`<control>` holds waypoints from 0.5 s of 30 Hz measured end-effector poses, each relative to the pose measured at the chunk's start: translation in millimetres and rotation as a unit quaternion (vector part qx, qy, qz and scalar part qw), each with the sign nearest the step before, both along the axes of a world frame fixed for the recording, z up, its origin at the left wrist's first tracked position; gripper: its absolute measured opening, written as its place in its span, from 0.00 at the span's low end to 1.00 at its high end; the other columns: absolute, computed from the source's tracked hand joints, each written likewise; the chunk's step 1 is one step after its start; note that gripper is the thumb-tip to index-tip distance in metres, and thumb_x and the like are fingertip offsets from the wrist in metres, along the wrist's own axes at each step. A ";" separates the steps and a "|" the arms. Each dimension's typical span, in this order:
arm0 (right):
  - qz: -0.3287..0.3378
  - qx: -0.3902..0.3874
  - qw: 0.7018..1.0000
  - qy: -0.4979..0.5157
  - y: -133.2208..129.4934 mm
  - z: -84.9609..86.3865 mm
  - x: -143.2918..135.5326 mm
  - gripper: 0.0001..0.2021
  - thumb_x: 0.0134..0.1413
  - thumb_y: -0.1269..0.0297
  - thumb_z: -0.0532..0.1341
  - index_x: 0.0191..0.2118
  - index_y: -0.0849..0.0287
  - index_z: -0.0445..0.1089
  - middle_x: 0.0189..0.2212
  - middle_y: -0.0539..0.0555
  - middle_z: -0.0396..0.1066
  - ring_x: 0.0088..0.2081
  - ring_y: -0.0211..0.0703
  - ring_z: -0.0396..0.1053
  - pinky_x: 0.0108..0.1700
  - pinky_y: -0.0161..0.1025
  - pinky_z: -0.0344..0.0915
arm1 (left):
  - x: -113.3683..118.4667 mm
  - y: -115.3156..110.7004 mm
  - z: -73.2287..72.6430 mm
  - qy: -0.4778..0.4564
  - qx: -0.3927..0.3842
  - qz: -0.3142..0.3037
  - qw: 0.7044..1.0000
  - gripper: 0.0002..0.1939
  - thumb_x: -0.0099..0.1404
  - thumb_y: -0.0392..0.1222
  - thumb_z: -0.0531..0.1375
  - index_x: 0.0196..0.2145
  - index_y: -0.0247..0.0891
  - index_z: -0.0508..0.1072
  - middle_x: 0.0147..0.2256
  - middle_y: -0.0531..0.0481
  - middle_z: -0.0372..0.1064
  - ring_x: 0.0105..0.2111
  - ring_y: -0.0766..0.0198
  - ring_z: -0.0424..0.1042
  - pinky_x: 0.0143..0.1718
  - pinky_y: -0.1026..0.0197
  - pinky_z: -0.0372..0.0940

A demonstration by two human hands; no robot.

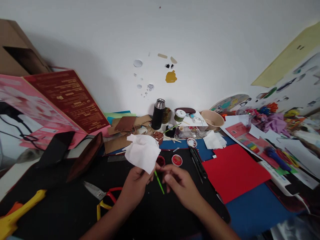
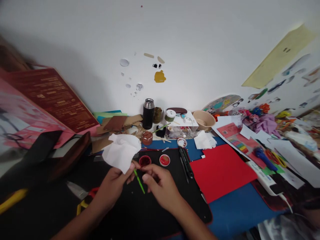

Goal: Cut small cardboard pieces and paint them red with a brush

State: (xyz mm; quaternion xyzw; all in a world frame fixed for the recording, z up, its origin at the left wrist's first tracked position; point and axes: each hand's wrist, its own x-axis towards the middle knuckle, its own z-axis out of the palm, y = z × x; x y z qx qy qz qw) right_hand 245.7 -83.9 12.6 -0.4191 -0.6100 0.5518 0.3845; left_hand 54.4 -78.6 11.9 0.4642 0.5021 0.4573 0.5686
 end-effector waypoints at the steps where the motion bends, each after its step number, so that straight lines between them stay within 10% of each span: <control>1: 0.007 0.007 1.000 -0.001 -3.1 -3.1 -3.8 0.21 0.67 0.44 0.63 0.48 0.59 0.76 0.29 0.49 0.69 0.25 0.37 0.67 0.28 0.34 0.64 | -0.9 0.4 0.8 0.006 0.002 0.003 1.000 0.21 0.63 0.60 0.65 0.34 0.37 0.82 0.22 0.55 0.63 0.24 0.65 0.60 0.29 0.62 0.57; 11: 0.003 0.089 0.994 -0.060 -5.3 -9.6 -25.8 0.15 0.69 0.60 0.62 0.29 0.58 0.72 0.22 0.47 0.70 0.26 0.37 0.67 0.32 0.33 0.60 | -11.3 -3.7 18.5 0.042 0.041 -0.042 0.997 0.25 0.64 0.63 0.64 0.24 0.38 0.76 0.23 0.51 0.69 0.27 0.61 0.67 0.33 0.60 0.65; 15: -0.012 0.086 0.993 -0.074 -1.9 -11.8 -15.3 0.14 0.70 0.57 0.61 0.34 0.58 0.76 0.23 0.48 0.71 0.26 0.38 0.68 0.31 0.33 0.60 | -51.0 -14.9 18.1 0.060 0.015 -0.046 0.997 0.26 0.65 0.67 0.63 0.40 0.39 0.81 0.34 0.45 0.78 0.30 0.58 0.72 0.32 0.59 0.68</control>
